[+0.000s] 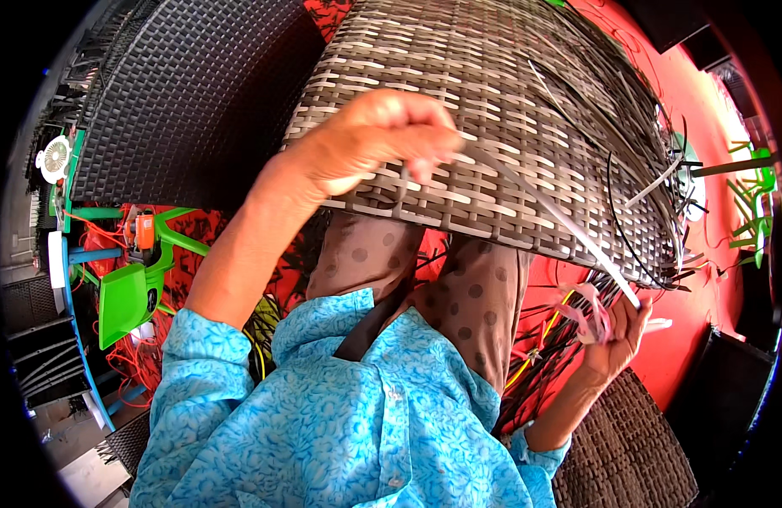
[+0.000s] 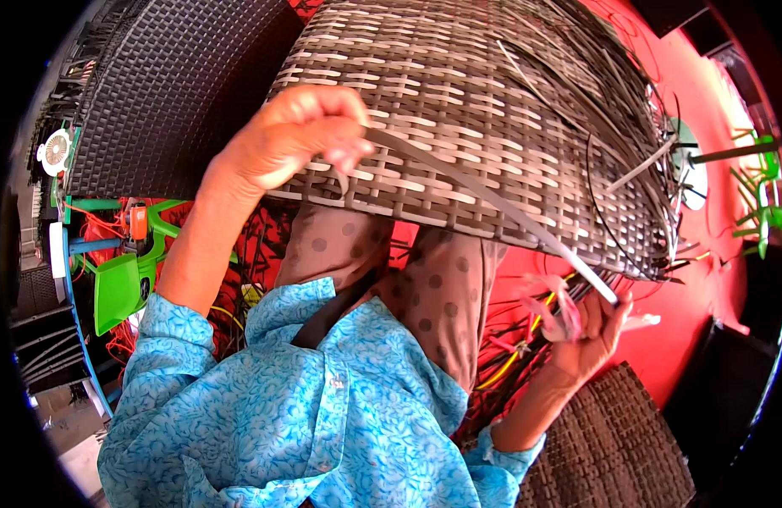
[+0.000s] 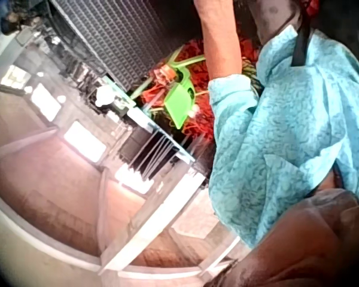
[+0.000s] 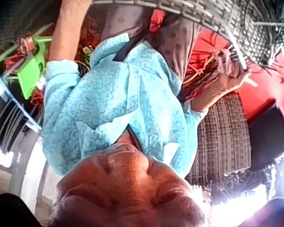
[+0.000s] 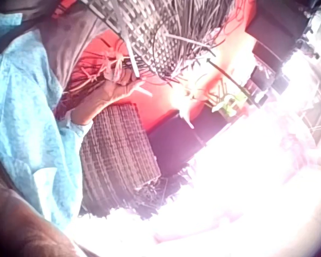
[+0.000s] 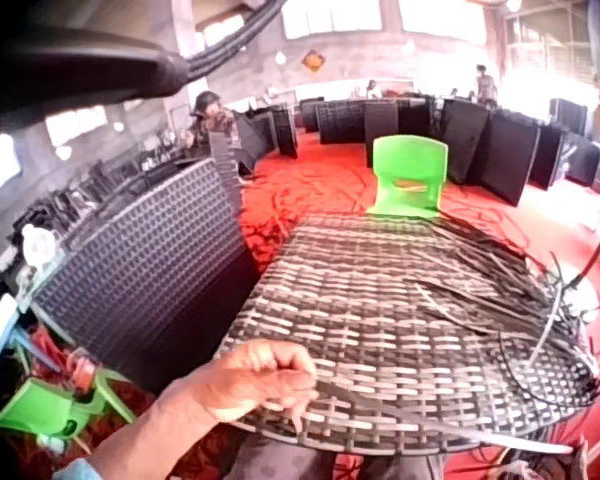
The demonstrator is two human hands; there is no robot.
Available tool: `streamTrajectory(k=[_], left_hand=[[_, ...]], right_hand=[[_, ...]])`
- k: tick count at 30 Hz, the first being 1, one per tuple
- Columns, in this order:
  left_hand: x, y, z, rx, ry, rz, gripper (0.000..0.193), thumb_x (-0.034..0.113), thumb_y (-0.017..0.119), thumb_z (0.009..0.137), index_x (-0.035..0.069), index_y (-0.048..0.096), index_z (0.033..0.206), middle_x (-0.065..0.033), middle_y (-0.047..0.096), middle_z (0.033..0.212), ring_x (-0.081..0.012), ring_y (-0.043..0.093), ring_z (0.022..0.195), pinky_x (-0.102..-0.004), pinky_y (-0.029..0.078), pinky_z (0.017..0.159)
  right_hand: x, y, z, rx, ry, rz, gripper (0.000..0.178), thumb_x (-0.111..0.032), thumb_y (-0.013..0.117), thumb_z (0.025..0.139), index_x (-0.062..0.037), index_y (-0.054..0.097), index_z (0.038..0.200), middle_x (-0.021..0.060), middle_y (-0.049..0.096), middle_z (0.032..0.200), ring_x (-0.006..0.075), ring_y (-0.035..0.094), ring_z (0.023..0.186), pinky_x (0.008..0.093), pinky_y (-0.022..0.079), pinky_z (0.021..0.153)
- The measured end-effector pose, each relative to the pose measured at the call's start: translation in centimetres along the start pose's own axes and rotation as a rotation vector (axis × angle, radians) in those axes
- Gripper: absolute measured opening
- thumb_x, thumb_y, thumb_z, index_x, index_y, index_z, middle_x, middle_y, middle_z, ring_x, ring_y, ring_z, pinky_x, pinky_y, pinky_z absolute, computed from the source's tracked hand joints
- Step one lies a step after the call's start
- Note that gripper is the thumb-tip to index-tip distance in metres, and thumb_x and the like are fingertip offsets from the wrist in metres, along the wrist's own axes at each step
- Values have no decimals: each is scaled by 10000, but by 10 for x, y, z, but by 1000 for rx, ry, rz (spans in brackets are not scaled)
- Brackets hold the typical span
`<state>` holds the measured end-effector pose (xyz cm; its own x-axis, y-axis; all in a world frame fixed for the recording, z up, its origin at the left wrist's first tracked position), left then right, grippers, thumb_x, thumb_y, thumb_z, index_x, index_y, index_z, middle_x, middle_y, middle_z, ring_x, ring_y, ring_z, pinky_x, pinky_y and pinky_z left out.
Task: The person weaves synthetic wicker strips along the edge of a woven panel, tucks the ends into the weave using a metal tool, and trims the excess strands using scissors.
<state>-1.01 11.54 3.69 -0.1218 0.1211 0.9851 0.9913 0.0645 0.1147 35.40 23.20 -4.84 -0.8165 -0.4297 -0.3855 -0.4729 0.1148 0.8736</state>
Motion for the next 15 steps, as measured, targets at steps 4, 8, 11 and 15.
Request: streamTrajectory(k=[4, 8, 11, 15], left_hand=[[-17, -44, -23, 166, 114, -189, 182, 228, 626, 887, 46, 615, 903, 1, 550, 698, -116, 538, 638, -288, 478, 735], [-33, -81, -43, 277, 127, -409, 181, 264, 565, 929, 88, 546, 895, 31, 442, 668, -140, 479, 714, -347, 433, 804], [-49, -99, -54, 399, 81, -445, 196, 271, 558, 934, 82, 538, 886, 28, 433, 653, -149, 478, 694, -329, 439, 794], [-45, -84, -59, 672, 59, -123, 214, 226, 581, 923, 52, 572, 1047, 3, 569, 849, -133, 547, 817, -273, 450, 802]], right_hand=[[-58, -60, -15, 153, -93, -47, 258, -243, 587, 929, -114, 513, 719, -50, 236, 544, 50, 219, 483, 205, 198, 479], [-92, -104, -29, 223, -236, -123, 207, -259, 605, 917, -95, 568, 796, -41, 352, 593, 49, 240, 488, 203, 220, 465], [-107, -119, -36, 318, -345, -204, 192, -282, 607, 914, -90, 608, 905, -33, 471, 664, 46, 273, 495, 205, 246, 452], [-85, -100, -42, 305, -392, -458, 221, -322, 586, 924, -108, 613, 976, -36, 524, 708, 54, 268, 462, 220, 277, 441]])
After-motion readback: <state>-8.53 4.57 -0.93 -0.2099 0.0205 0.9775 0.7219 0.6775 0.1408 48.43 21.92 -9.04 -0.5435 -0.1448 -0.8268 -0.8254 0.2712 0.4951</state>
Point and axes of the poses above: each hand's wrist, its own z-axis towards the middle knuckle, its own y-axis out of the palm, x = y × z, the point moved 2 cm from there along z, towards the middle knuckle
